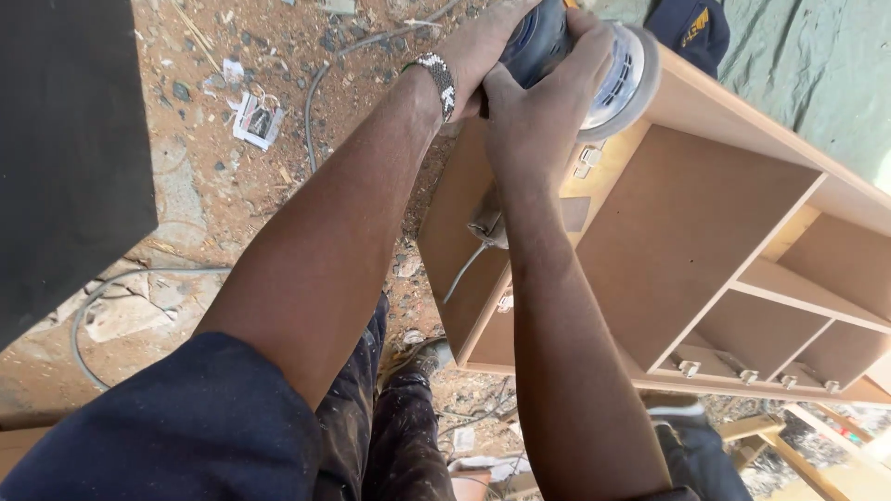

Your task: Sanding the interior and edges of a wooden cabinet using an orbital sander

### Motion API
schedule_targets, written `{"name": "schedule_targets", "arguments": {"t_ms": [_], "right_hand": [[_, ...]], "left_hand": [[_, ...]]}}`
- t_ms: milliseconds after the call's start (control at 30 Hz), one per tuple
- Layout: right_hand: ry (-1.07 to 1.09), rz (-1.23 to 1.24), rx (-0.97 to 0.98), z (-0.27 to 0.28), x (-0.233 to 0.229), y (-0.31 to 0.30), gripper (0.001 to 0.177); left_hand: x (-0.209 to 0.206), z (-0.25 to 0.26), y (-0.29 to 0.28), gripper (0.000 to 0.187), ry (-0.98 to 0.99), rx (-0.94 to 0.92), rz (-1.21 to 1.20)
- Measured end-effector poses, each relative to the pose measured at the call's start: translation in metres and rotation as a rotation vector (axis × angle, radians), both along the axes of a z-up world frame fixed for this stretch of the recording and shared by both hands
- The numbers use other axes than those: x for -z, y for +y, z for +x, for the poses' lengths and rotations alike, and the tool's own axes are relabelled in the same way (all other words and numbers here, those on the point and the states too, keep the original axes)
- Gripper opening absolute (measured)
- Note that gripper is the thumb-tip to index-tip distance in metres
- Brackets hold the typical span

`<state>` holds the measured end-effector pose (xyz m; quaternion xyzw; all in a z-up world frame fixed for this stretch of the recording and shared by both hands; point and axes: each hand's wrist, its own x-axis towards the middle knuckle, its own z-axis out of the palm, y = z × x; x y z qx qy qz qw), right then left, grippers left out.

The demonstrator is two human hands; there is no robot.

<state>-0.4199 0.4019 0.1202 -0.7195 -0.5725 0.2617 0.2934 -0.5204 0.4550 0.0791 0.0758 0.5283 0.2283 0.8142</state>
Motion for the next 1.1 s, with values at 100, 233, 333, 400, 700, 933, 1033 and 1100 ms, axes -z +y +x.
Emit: {"name": "schedule_targets", "arguments": {"t_ms": [100, 233, 333, 400, 700, 933, 1033, 1100], "right_hand": [[0.015, 0.037, -0.003, -0.002, 0.002, -0.031, 0.063], [0.092, -0.116, 0.012, -0.018, -0.023, -0.132, 0.078], [0.233, -0.298, 0.129, -0.036, -0.049, -0.218, 0.08], [-0.001, -0.417, 0.051, -0.032, -0.036, -0.296, 0.081], [0.091, -0.188, -0.035, -0.005, -0.022, -0.22, 0.078], [0.274, -0.11, -0.098, 0.076, -0.043, -0.056, 0.081], [0.412, -0.013, -0.223, 0.109, -0.066, -0.007, 0.07], [0.603, -0.226, -0.052, 0.121, -0.082, 0.015, 0.062]], "left_hand": [[-0.03, -0.009, -0.036, 0.113, 0.068, 0.058, -0.07], [-0.062, -0.022, -0.105, 0.111, 0.143, 0.121, -0.127], [-0.029, -0.026, -0.214, 0.119, 0.167, 0.165, -0.112], [0.005, -0.026, -0.298, 0.066, 0.111, 0.177, -0.043], [0.015, -0.014, -0.213, 0.112, 0.265, 0.335, 0.193], [-0.072, 0.023, -0.028, 0.095, 0.389, 0.39, 0.54], [-0.111, 0.044, 0.013, 0.108, 0.418, 0.53, 0.509], [-0.113, 0.068, 0.026, 0.081, 0.305, 0.502, 0.5]]}}
